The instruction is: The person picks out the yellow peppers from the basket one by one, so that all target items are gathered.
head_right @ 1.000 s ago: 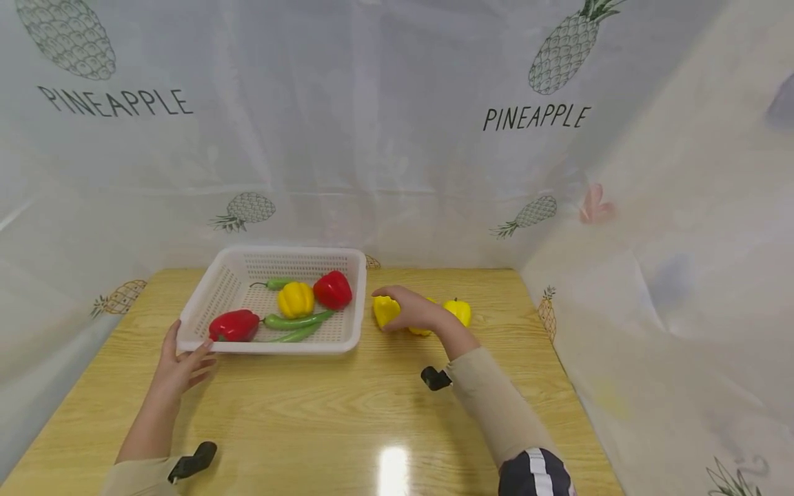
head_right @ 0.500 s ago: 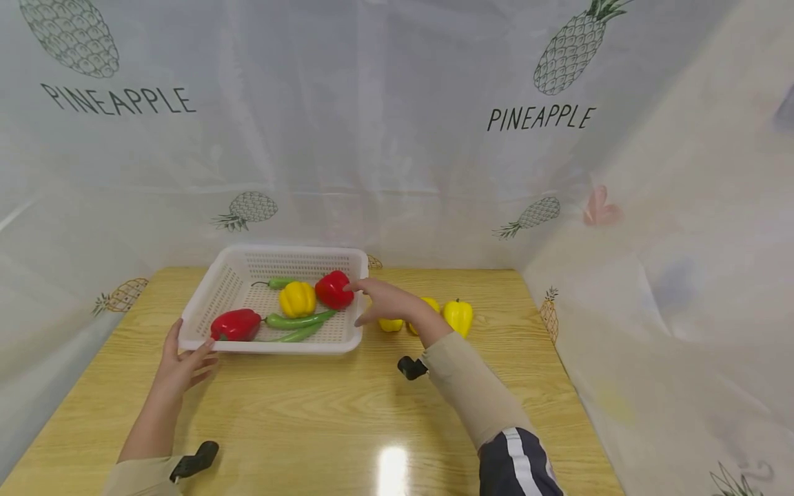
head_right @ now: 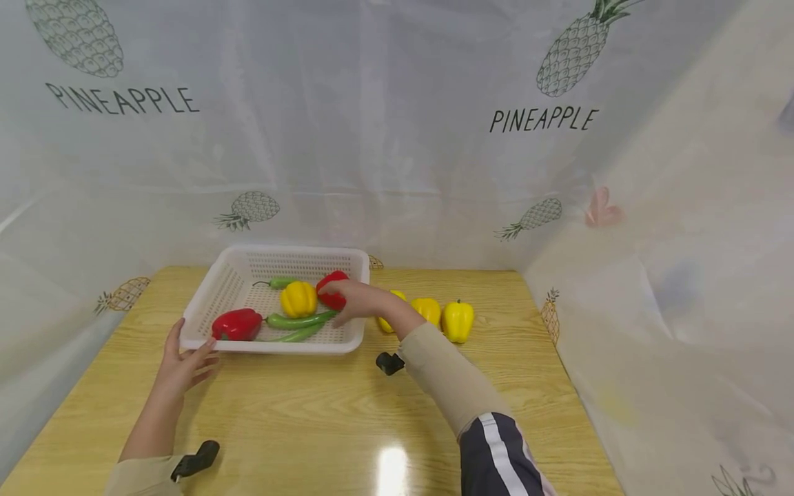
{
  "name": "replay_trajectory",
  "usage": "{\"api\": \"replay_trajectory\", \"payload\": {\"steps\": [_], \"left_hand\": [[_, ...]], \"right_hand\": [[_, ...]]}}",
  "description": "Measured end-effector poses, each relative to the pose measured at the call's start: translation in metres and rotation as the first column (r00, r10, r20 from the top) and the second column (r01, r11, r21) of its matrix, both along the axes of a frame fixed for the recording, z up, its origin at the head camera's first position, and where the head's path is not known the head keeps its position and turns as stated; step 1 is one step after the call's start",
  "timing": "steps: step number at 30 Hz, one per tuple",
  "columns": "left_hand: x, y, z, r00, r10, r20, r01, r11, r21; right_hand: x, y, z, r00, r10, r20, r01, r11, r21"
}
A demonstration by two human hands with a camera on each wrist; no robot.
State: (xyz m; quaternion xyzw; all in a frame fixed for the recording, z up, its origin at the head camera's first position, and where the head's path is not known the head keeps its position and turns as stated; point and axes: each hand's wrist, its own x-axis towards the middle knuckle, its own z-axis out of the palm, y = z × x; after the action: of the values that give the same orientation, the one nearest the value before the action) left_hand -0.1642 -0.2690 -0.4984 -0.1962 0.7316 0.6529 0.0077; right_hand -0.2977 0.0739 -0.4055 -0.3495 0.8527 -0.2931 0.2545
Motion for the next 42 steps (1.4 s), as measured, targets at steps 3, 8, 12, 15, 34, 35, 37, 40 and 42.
{"api": "replay_trajectory", "payload": {"steps": [3, 8, 12, 15, 34, 35, 37, 40, 42], "left_hand": [[0.000, -0.001, 0.000, 1.000, 0.004, -0.002, -0.004, 1.000, 0.003], [0.000, -0.002, -0.001, 1.000, 0.002, -0.009, -0.002, 1.000, 0.012], [-0.001, -0.002, -0.003, 1.000, 0.003, -0.001, -0.003, 1.000, 0.011], [-0.002, -0.002, -0.003, 1.000, 0.004, -0.003, -0.004, 1.000, 0.005], [0.000, 0.000, -0.002, 1.000, 0.000, -0.009, 0.000, 1.000, -0.009], [0.000, 0.001, -0.002, 1.000, 0.000, -0.010, 0.000, 1.000, -0.009], [0.001, 0.001, -0.002, 1.000, 0.001, -0.010, -0.001, 1.000, -0.006], [0.001, 0.001, -0.002, 1.000, 0.008, -0.009, -0.008, 1.000, -0.006], [0.001, 0.000, -0.002, 1.000, 0.011, -0.010, -0.011, 1.000, -0.009]], "right_hand": [[-0.003, -0.009, -0.001, 0.999, 0.017, -0.032, -0.016, 0.999, 0.030], [-0.009, -0.021, -0.001, 0.998, 0.038, -0.058, -0.033, 0.996, 0.082], [-0.015, -0.029, -0.001, 0.998, 0.045, -0.053, -0.039, 0.993, 0.107], [-0.020, -0.034, -0.001, 0.998, 0.043, -0.044, -0.037, 0.992, 0.123], [-0.046, -0.063, -0.014, 0.998, 0.037, -0.049, -0.025, 0.974, 0.224], [-0.047, -0.064, -0.015, 0.999, 0.028, -0.041, -0.018, 0.976, 0.218], [-0.048, -0.066, -0.017, 0.999, 0.015, -0.029, -0.009, 0.981, 0.194], [-0.050, -0.069, -0.020, 1.000, 0.006, -0.021, -0.002, 0.988, 0.157], [-0.051, -0.072, -0.021, 0.999, 0.012, -0.031, -0.007, 0.989, 0.147]]}}
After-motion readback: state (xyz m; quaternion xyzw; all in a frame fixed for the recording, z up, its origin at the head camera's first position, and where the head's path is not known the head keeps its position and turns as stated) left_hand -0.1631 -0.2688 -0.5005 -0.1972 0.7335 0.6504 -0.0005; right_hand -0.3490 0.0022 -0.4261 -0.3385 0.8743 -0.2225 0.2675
